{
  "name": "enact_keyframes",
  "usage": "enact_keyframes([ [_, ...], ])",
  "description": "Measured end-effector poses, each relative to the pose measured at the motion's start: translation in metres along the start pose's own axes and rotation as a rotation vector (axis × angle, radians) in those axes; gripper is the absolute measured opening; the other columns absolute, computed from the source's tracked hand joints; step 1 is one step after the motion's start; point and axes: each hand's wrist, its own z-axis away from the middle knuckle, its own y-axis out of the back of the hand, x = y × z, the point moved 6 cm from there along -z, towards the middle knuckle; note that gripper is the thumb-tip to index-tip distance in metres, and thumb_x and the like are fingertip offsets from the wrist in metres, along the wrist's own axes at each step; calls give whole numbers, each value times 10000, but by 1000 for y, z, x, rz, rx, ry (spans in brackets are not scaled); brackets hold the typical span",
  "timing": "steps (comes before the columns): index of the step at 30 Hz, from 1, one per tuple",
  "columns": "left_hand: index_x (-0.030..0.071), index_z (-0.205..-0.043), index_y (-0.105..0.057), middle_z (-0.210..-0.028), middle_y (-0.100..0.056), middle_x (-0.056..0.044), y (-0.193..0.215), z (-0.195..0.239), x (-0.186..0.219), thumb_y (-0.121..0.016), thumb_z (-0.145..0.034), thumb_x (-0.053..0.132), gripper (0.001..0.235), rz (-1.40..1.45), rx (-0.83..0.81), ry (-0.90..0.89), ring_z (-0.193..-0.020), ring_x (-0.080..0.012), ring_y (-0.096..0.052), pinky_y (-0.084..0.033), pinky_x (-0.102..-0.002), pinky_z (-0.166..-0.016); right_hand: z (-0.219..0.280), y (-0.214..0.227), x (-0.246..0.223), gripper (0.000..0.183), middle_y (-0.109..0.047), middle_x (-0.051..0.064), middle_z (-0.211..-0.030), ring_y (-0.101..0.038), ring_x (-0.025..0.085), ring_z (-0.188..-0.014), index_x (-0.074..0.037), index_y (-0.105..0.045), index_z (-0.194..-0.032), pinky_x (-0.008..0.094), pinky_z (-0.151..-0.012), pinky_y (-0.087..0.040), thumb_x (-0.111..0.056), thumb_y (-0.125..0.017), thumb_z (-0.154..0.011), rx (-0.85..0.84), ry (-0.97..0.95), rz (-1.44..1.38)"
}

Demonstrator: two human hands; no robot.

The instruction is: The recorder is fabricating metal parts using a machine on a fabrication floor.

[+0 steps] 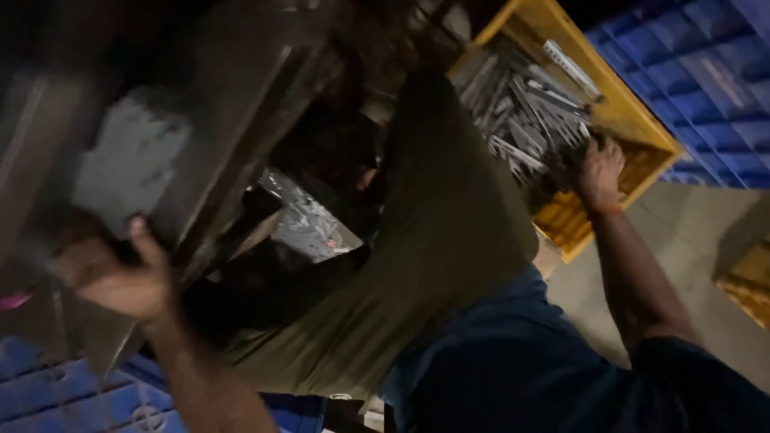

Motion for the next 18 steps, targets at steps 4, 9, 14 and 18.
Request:
enact_keyframes([
  [4, -93, -1421, -645, -1377, -669, -282, 16, -33, 5, -685, -1144, 328, 505, 378, -85, 119, -1266, -440, -660, -543, -515, -1104, 46, -59, 29, 810, -488, 337, -1478, -454, 522, -1339, 10, -534, -1443, 607, -1113, -380, -388, -871, -823, -108, -75, -106],
  [9, -135, -1417, -631, -1418, -645, -254, 63, -78, 28, -576, -1169, 319, 519, 106, -268, -95, -1303, -398, -616, -496, -479, -1131, -17, 4, -63, 707, -476, 308, -1530, -487, 493, -1379, -14, -529, -1469, 518, -1161, -422, -274, -867, -904, 1, 33, -496],
  [14, -28, -1211, -757, -1260, -734, -212, 63, -51, -35, -609, -1109, 386, 452, 101, -538, 92, -1168, -385, -657, -446, -541, -1095, -72, 95, -202, 619, -470, 262, -1551, -464, 451, -1418, -22, -544, -1426, 496, -1155, -422, -301, -837, -958, 1, 186, -718],
  [18, 6, -1231, -766, -1202, -743, -203, -39, 1, -124, -572, -1078, 408, 472, 229, -577, 131, -1093, -374, -660, -476, -465, -1086, -94, 151, -309, 446, -642, 187, -1307, -588, 399, -1252, -87, -670, -1242, 481, -1112, -474, -303, -788, -870, -205, 482, -961],
])
